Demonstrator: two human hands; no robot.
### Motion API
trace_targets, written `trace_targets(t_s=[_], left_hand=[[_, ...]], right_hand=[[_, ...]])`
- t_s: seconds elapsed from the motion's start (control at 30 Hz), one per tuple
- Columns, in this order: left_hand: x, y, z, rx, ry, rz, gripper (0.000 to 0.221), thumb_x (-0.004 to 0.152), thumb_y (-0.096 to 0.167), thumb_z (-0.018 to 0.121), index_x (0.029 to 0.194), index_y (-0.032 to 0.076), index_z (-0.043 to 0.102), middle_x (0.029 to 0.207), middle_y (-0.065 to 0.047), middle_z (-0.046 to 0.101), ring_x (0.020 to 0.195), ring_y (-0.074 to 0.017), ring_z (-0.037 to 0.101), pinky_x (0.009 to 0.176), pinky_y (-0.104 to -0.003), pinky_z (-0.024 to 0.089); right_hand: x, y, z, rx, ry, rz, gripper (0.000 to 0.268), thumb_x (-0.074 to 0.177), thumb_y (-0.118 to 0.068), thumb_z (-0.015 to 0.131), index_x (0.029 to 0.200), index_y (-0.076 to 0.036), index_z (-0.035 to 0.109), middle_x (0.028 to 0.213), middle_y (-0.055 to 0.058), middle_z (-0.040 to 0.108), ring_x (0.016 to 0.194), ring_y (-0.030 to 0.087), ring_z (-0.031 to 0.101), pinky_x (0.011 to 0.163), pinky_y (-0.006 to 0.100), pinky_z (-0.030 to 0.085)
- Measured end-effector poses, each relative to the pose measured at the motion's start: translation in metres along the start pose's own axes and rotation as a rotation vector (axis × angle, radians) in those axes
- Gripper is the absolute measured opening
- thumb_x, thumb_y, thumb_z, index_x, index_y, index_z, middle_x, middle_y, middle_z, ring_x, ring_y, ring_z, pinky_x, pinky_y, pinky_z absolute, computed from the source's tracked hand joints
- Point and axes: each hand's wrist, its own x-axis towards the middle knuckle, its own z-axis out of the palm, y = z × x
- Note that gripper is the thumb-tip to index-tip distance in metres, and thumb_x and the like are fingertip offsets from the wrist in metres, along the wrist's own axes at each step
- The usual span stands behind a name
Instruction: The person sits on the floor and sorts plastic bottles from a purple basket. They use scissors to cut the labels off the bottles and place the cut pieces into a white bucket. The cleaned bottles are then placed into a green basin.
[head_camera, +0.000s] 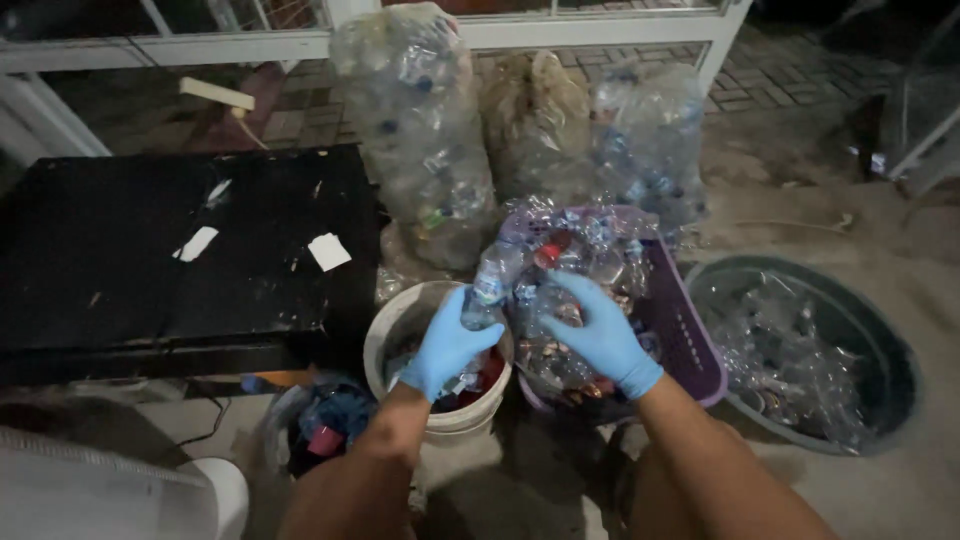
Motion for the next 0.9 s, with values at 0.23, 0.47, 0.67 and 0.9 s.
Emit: trace_targets(t_s=[0.23,0.47,0.67,0.9], left_hand=[[0.034,-0.02,0.013,-0.456,0.126,0.088,0.045,0.102,0.055,0.055,0.115,0.012,0.063,0.1,-0.005,0.076,0.083,-0.0183,0.075,0.075,-0.034,0.064],[0.049,-0.016,0.009,-0.573,0.095,0.161,0.049,0.104,0.048,0.051,0.119,0.005,0.068,0.119,-0.023,0.073,0.101,-0.0344,0.075,0.086,-0.042,0.063],[0.045,0.005,0.005,-0.446,0.115,0.087,0.067,0.104,0.059,0.039,0.117,0.0,0.07,0.11,-0.02,0.077,0.097,-0.026,0.076,0.089,-0.036,0.062],[0.079,-0.039,-0.018,-0.688,-0.133,0.168,0.073,0.099,0.059,0.049,0.145,0.002,0.051,0.134,-0.023,0.065,0.111,-0.0351,0.069,0.095,-0.048,0.058]], right_hand=[[-0.041,0.126,0.04,-0.551,-1.072,-0.022,0.054,0.079,-0.033,0.08,0.128,-0.014,0.066,0.12,0.015,0.071,0.102,0.039,0.067,0.096,0.044,0.06],[-0.075,0.162,0.088,-0.888,-1.019,0.302,0.086,0.059,-0.081,0.069,0.12,-0.021,0.07,0.123,0.0,0.073,0.119,0.025,0.067,0.097,0.046,0.059],[-0.097,0.19,0.114,-0.905,-1.068,0.429,0.071,0.064,-0.08,0.072,0.109,-0.025,0.074,0.113,-0.002,0.074,0.11,0.024,0.071,0.08,0.052,0.061],[-0.077,0.133,0.085,-0.881,-1.214,0.304,0.055,0.087,-0.058,0.063,0.113,-0.011,0.075,0.116,0.01,0.075,0.117,0.031,0.069,0.093,0.046,0.059]])
